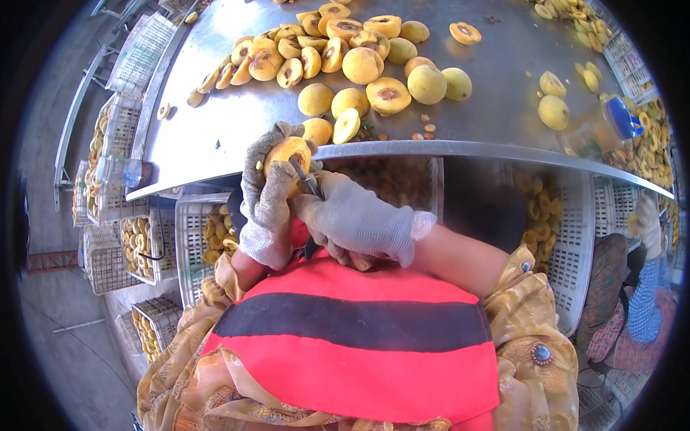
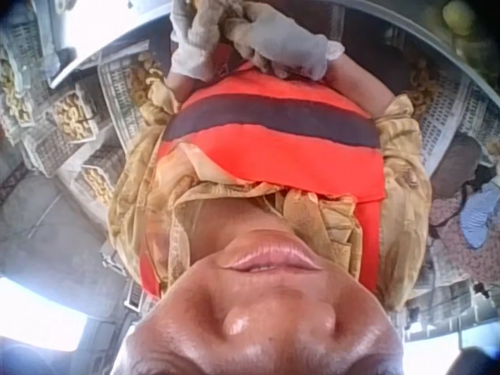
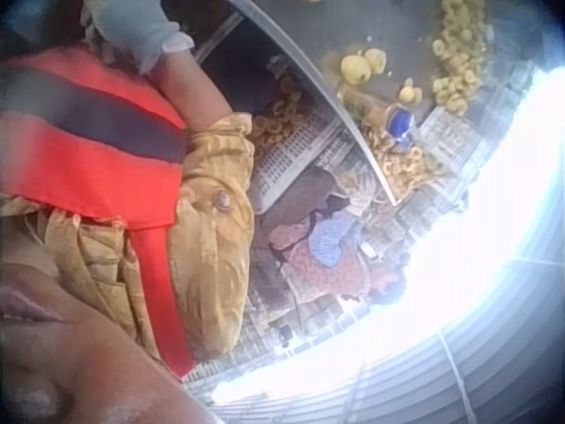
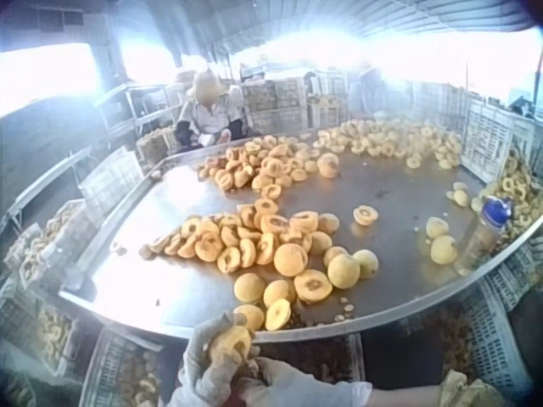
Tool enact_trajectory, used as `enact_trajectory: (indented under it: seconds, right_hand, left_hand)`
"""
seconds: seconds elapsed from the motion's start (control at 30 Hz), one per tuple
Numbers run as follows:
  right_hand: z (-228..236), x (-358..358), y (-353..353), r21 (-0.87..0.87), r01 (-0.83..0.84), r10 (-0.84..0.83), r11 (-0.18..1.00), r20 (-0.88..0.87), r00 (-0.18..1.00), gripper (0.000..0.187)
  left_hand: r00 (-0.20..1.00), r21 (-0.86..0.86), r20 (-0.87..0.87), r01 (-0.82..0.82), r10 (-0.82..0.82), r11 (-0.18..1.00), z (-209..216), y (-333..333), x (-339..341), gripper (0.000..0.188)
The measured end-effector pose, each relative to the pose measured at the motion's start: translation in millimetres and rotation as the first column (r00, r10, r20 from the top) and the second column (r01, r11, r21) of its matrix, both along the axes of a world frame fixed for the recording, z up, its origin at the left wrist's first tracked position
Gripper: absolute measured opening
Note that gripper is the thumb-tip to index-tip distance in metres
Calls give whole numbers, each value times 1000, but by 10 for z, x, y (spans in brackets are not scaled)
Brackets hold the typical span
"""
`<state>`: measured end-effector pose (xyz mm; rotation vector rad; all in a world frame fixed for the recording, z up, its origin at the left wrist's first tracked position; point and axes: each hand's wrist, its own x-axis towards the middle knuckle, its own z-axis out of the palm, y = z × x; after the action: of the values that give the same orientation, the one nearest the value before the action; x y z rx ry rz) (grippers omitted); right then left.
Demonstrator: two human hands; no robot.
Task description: The person sits at a metal table and uses a small knife to cut open yellow apricots, remove the pits, and place the halved fruit on the table. They handle the apricots one by one, separating the flesh from the stone.
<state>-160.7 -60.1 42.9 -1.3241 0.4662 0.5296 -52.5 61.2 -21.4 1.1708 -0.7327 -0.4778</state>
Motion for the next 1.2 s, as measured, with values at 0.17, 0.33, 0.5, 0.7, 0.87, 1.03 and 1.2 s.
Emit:
enact_trajectory:
  seconds: [0.17,0.33,0.5,0.7,0.87,1.03,1.2]
  right_hand:
    - [-571,50,142,-484,367,39,795,643,765,23]
    - [-190,-8,-32,102,18,-24,995,65,998,20]
    - [-65,17,12,-76,43,-41,996,24,999,16]
    - [-142,-47,-83,431,-30,26,902,16,1000,12]
    - [-245,-93,-103,695,-10,-20,719,35,999,16]
    - [-272,-118,-98,744,-25,-104,668,127,986,18]
    - [-155,-218,-219,550,-145,42,822,196,980,14]
  left_hand:
    - [987,83,-67,149,-144,985,85,-12,146,41]
    - [952,271,-142,301,-271,915,112,-62,345,49]
    - [984,272,-172,93,-47,958,275,-151,85,40]
    - [878,399,-282,473,-386,785,391,-123,383,42]
    - [894,326,-318,416,-316,849,274,-127,304,44]
    - [953,89,-280,148,-118,985,334,-223,-34,53]
    - [796,-9,-596,-143,110,990,254,147,320,50]
